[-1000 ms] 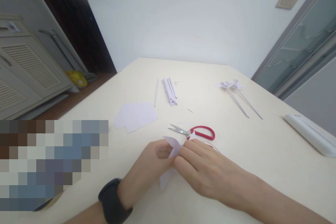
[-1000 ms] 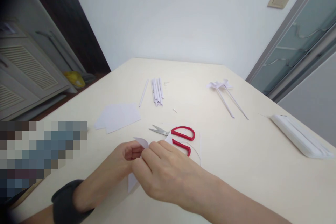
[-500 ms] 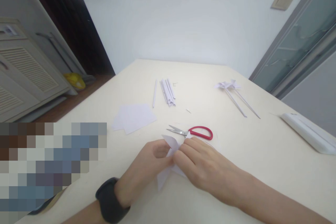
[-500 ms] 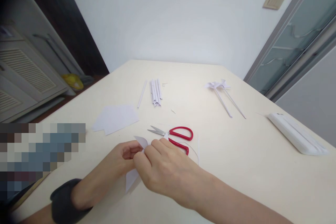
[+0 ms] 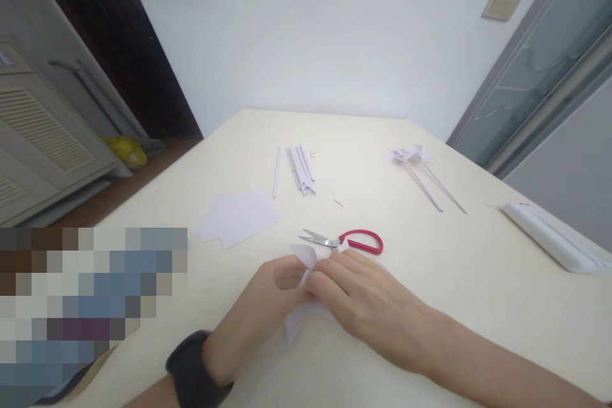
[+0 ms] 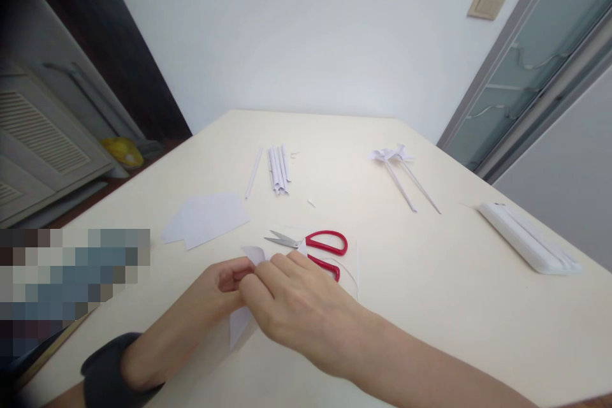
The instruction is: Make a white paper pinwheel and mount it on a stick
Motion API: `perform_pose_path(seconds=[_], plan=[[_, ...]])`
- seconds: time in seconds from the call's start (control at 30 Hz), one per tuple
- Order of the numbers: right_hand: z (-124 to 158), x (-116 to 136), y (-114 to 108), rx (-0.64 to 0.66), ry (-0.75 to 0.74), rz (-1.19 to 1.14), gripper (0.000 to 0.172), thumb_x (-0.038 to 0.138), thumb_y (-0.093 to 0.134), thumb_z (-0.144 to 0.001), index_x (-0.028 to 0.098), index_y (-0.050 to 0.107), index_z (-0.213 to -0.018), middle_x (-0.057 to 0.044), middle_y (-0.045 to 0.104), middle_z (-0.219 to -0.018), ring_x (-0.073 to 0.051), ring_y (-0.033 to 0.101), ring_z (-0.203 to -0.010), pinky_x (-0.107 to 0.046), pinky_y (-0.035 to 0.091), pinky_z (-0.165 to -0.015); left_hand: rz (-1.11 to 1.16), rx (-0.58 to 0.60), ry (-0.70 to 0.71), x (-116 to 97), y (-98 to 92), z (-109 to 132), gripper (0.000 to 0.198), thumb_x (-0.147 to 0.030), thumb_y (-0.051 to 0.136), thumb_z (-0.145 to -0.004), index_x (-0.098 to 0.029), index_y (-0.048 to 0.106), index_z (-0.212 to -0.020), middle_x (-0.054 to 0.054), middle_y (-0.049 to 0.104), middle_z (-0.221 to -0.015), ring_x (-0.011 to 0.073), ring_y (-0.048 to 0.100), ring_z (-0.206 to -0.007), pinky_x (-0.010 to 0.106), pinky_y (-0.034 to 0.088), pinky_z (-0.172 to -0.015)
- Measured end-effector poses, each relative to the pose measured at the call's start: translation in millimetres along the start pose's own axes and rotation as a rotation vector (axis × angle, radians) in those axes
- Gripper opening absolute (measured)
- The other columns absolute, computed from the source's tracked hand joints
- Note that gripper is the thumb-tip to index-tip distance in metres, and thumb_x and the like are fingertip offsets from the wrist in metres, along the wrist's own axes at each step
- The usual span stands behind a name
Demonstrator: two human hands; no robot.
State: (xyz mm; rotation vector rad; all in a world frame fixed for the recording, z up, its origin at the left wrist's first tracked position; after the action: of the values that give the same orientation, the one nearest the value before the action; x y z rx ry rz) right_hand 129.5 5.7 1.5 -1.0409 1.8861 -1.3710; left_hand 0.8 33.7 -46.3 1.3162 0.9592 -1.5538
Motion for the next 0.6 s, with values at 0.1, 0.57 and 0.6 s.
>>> perform_pose_path(seconds=[0.1, 0.57, 0.6], plan=[[0.9, -6.1, -9.4, -0.036, 0.055, -0.029, 0.019, 0.002, 0.04, -0.087, 0.013, 0.053, -0.096, -0.007, 0.056, -0.096, -0.018, 0.048, -0.084, -0.031, 0.039, -0.072, 0.041, 0.031, -0.02, -6.7, 2.5, 0.5, 0.002, -0.016, 0.062, -0.071, -0.018, 0.061, -0.071, -0.001, 0.065, -0.073, 0.0183, 0.06, -0.076, 0.025, 0.045, -0.065], [1.1, -17.7, -5.9, -0.174, 0.126, 0.004, 0.015, 0.003, 0.044, -0.085, 0.014, 0.054, -0.081, -0.005, 0.055, -0.084, -0.015, 0.044, -0.075, -0.03, 0.036, -0.069, 0.033, -0.08, 0.029, -26.9, 6.7, 3.8, 0.004, -0.02, 0.062, -0.071, -0.018, 0.06, -0.069, 0.001, 0.065, -0.077, 0.0197, 0.059, -0.078, 0.028, 0.045, -0.07], [1.4, -20.2, -7.4, -0.181, 0.151, -0.012, 0.015, 0.004, 0.044, -0.085, 0.014, 0.054, -0.081, -0.005, 0.055, -0.085, -0.015, 0.045, -0.075, -0.03, 0.036, -0.068, 0.03, -0.083, 0.023, -28.5, 6.7, 5.4, 0.004, -0.022, 0.061, -0.072, -0.018, 0.061, -0.071, 0.001, 0.065, -0.079, 0.0202, 0.059, -0.08, 0.028, 0.045, -0.07]])
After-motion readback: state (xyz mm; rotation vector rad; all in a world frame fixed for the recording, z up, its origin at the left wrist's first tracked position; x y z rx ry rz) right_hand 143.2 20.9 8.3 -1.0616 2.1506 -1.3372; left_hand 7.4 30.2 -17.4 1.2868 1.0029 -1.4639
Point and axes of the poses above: each hand's wrist, its own z-axis away from the middle knuckle, its own y-axis out of the palm, x = y × z, the point moved 4 cm from there along -z, towards the middle knuckle
